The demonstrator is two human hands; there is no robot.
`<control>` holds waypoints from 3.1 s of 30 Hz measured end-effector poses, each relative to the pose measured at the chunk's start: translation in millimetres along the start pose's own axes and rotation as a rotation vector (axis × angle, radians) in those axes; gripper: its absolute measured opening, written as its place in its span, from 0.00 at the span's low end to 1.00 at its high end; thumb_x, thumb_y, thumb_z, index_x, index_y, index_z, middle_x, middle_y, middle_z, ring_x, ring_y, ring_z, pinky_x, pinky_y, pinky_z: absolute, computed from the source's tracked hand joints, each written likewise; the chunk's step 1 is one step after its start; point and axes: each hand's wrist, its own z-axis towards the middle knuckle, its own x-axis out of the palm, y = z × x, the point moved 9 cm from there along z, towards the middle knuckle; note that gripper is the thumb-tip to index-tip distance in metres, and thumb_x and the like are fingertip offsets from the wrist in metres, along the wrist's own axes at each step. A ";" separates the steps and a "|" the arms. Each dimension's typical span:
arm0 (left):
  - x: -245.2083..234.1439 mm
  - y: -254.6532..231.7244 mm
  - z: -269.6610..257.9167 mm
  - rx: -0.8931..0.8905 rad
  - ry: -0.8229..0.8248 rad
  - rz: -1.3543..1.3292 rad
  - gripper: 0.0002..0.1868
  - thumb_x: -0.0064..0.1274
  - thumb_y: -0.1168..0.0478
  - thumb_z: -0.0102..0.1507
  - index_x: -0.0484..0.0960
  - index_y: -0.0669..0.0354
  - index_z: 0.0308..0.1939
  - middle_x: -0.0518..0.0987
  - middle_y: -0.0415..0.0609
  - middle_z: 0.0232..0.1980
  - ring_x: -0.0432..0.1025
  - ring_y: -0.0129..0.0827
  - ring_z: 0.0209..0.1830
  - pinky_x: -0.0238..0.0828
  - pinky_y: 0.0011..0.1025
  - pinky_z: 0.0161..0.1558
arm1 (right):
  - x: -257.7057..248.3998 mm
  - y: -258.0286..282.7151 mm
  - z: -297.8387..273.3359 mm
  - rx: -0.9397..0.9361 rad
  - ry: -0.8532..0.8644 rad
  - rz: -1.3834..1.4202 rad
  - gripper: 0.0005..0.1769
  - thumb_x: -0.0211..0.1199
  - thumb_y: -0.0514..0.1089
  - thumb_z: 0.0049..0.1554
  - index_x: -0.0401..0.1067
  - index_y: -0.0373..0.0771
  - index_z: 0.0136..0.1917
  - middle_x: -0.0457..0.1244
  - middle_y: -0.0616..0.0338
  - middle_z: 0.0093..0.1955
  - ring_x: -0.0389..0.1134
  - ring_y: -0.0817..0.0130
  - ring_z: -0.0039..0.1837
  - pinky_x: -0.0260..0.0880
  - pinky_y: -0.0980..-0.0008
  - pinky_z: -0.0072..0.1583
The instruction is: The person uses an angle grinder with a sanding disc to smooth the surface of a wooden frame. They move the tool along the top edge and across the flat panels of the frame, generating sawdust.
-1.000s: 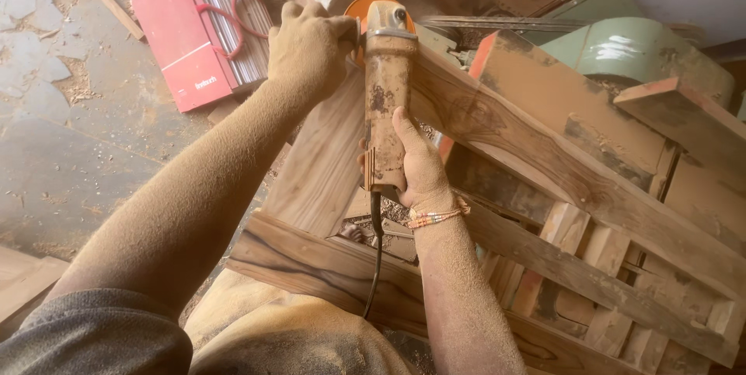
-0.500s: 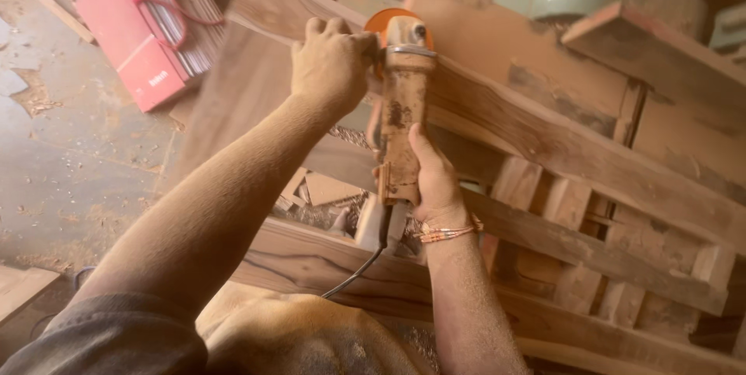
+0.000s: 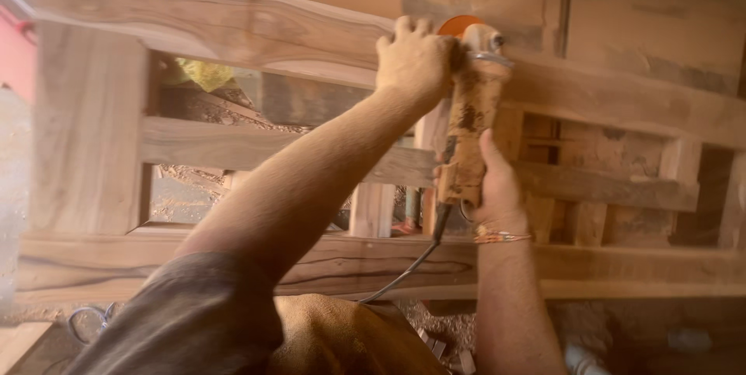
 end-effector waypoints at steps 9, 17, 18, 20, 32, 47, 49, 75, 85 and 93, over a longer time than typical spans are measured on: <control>27.5 -82.7 29.6 0.101 -0.046 -0.084 0.13 0.50 0.53 0.66 0.83 0.44 0.53 0.71 0.46 0.64 0.59 0.41 0.68 0.58 0.53 0.66 | -83.3 23.8 -1.6 -0.086 -0.054 0.051 0.32 0.39 0.65 0.71 0.61 0.37 0.70 0.66 0.49 0.50 0.71 0.59 0.46 0.76 0.62 0.46; 4.0 -12.9 5.5 0.022 -0.074 -0.044 0.15 0.55 0.51 0.62 0.83 0.39 0.53 0.72 0.44 0.63 0.59 0.39 0.68 0.57 0.47 0.63 | -27.5 9.9 4.2 -0.045 -0.048 -0.091 0.33 0.40 0.65 0.70 0.64 0.36 0.68 0.67 0.49 0.49 0.72 0.58 0.46 0.77 0.58 0.47; -5.4 11.0 -3.4 -0.006 -0.128 -0.072 0.14 0.55 0.52 0.62 0.84 0.36 0.52 0.72 0.45 0.63 0.58 0.41 0.69 0.57 0.48 0.63 | -11.5 4.2 9.3 -0.040 -0.039 -0.123 0.33 0.40 0.66 0.69 0.65 0.36 0.67 0.67 0.50 0.48 0.72 0.58 0.45 0.77 0.58 0.45; -15.1 62.6 -20.6 -0.081 -0.108 -0.051 0.20 0.58 0.47 0.59 0.81 0.38 0.54 0.72 0.47 0.62 0.58 0.41 0.68 0.57 0.49 0.61 | 34.8 -13.7 18.6 -0.001 0.100 -0.098 0.32 0.43 0.65 0.67 0.67 0.37 0.65 0.69 0.50 0.47 0.73 0.57 0.44 0.77 0.59 0.43; -115.5 309.4 -171.7 -0.271 -0.484 0.016 0.08 0.52 0.52 0.70 0.87 0.38 0.45 0.78 0.44 0.47 0.66 0.44 0.57 0.62 0.49 0.58 | 296.9 -99.5 8.6 0.015 0.548 -0.070 0.29 0.55 0.59 0.64 0.66 0.34 0.66 0.66 0.50 0.53 0.71 0.61 0.49 0.78 0.61 0.48; -60.1 196.0 -112.8 -0.108 -0.261 0.017 0.10 0.48 0.59 0.70 0.85 0.36 0.47 0.78 0.44 0.50 0.66 0.39 0.56 0.65 0.44 0.56 | 175.4 -78.5 -8.9 0.015 0.323 -0.029 0.31 0.54 0.62 0.64 0.67 0.34 0.64 0.69 0.48 0.49 0.73 0.60 0.47 0.79 0.59 0.46; -43.9 161.8 -97.4 -0.062 -0.198 0.022 0.13 0.49 0.61 0.68 0.85 0.34 0.49 0.77 0.44 0.53 0.65 0.39 0.59 0.66 0.43 0.58 | 144.9 -70.8 -11.1 0.007 0.324 0.005 0.31 0.53 0.63 0.64 0.67 0.34 0.64 0.69 0.48 0.49 0.74 0.60 0.46 0.79 0.59 0.46; -31.6 88.5 -48.1 -0.071 -0.179 -0.091 0.19 0.56 0.45 0.59 0.82 0.34 0.53 0.73 0.42 0.60 0.60 0.41 0.67 0.56 0.50 0.61 | 53.2 -32.2 17.4 0.028 0.202 -0.025 0.31 0.44 0.64 0.67 0.64 0.36 0.66 0.67 0.46 0.49 0.72 0.52 0.47 0.77 0.50 0.46; -118.6 324.6 -181.3 -0.435 -0.377 -0.124 0.10 0.48 0.50 0.70 0.86 0.34 0.48 0.77 0.42 0.50 0.67 0.39 0.57 0.61 0.45 0.59 | 304.9 -97.1 25.9 0.149 0.700 -0.049 0.28 0.56 0.56 0.65 0.63 0.31 0.66 0.67 0.50 0.49 0.71 0.59 0.48 0.78 0.60 0.49; -149.6 413.4 -239.5 -0.506 -0.548 -0.118 0.11 0.49 0.51 0.70 0.88 0.34 0.48 0.79 0.44 0.51 0.67 0.42 0.56 0.61 0.44 0.59 | 396.9 -125.9 21.6 0.188 0.598 -0.169 0.28 0.59 0.56 0.61 0.62 0.35 0.65 0.64 0.50 0.48 0.70 0.60 0.45 0.78 0.61 0.44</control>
